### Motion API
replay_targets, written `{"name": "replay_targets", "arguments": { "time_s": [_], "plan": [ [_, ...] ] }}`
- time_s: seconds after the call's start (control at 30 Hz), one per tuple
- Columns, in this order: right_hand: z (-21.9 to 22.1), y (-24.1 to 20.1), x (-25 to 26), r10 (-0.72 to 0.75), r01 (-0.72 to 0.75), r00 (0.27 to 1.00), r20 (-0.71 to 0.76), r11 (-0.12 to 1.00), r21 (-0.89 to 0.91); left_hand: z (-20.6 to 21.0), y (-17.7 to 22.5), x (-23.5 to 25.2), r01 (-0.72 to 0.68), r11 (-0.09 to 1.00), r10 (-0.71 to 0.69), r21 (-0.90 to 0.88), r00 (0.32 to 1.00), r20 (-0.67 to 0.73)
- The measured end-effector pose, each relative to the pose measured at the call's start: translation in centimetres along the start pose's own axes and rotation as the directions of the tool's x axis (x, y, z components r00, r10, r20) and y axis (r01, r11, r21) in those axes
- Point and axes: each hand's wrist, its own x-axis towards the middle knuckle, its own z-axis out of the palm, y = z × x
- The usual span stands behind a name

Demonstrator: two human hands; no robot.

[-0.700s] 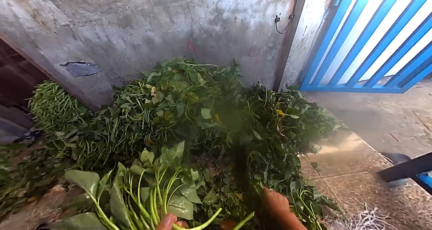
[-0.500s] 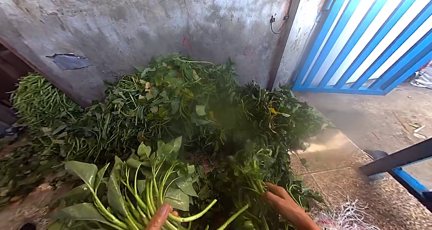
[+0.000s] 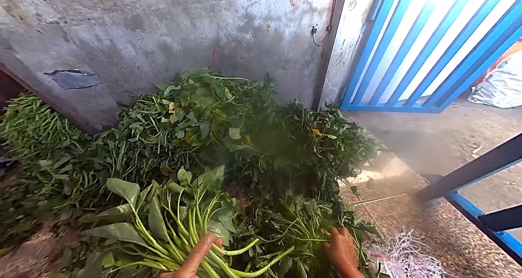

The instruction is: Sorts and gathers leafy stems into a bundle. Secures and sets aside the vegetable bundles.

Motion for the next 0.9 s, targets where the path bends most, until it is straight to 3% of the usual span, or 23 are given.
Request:
{"name": "replay_targets", "arguments": {
  "time_s": [0.1, 0.13, 0.2, 0.27, 0.3, 0.33, 0.37, 0.4, 0.43, 0.47, 0.53, 0.67, 0.9],
  "plan": [
    [-0.2, -1.2, 1.1, 0.032, -0.016, 0.995, 0.095, 0.987, -0.161, 0.2, 0.0, -0.4, 0.020, 1.000, -0.020, 0.007, 1.000, -0.003],
    [-0.7, -1.9, 0.9, 0.038, -0.026, 0.997, 0.063, 0.982, -0.189, 0.2, 0.0, -0.4, 0.024, 1.000, -0.024, 0.006, 1.000, 0.007],
    [-2.0, -3.3, -0.4, -0.032, 0.008, 0.984, -0.178, 0.991, -0.130, 0.0, 0.0, -0.2, 0.024, 1.000, -0.025, 0.003, 0.999, 0.021],
    [-3.1, -4.7, -1.9, -0.146, 0.154, 0.845, -0.515, 0.988, -0.026, 0.1, 0.0, -0.2, 0.023, 1.000, -0.023, -0.005, 1.000, 0.005],
    [-3.5, -5.0, -2.5, -0.184, 0.235, 0.768, -0.614, 0.972, 0.003, 0.2, 0.0, -0.3, 0.028, 1.000, -0.028, -0.004, 1.000, -0.007],
    [-3.8, -4.9, -2.9, -0.192, 0.274, 0.757, -0.625, 0.961, 0.036, 0.3, -0.1, -0.4, 0.034, 0.999, -0.034, -0.002, 0.999, -0.016],
    [-4.1, -4.5, -3.1, -0.163, 0.253, 0.832, -0.530, 0.962, 0.102, 0.4, -0.2, -0.4, 0.037, 0.999, -0.037, -0.003, 0.999, -0.020],
    [-4.7, -3.9, -2.8, -0.103, 0.180, 0.935, -0.340, 0.962, 0.203, 0.5, -0.3, -0.4, 0.035, 0.999, -0.035, -0.001, 0.999, -0.022],
    [-4.9, -3.2, -2.4, -0.068, 0.135, 0.973, -0.219, 0.942, 0.308, 0.7, -0.5, -0.4, 0.035, 0.999, -0.035, 0.002, 0.999, -0.023],
    [-5.0, -3.0, -2.6, -0.075, 0.155, 0.974, -0.214, 0.911, 0.383, 0.9, -0.6, -0.5, 0.040, 0.999, -0.040, 0.002, 0.999, -0.022],
    [-5.5, -4.0, -4.6, -0.125, 0.284, 0.938, -0.324, 0.815, 0.506, 1.1, -0.9, -0.7, 0.056, 0.998, -0.056, 0.010, 0.998, -0.024],
    [-5.5, -6.3, -9.8, -0.307, 0.492, 0.869, -0.388, 0.627, 0.604, 1.4, -2.0, -1.1, 0.085, 0.994, -0.084, 0.075, 0.996, -0.013],
    [-2.1, -9.4, -14.7, -0.618, 0.797, 0.601, -0.507, 0.506, 0.330, 1.9, -3.7, -2.2, 0.055, 0.990, -0.062, 0.128, 0.996, 0.057]
  ]
}}
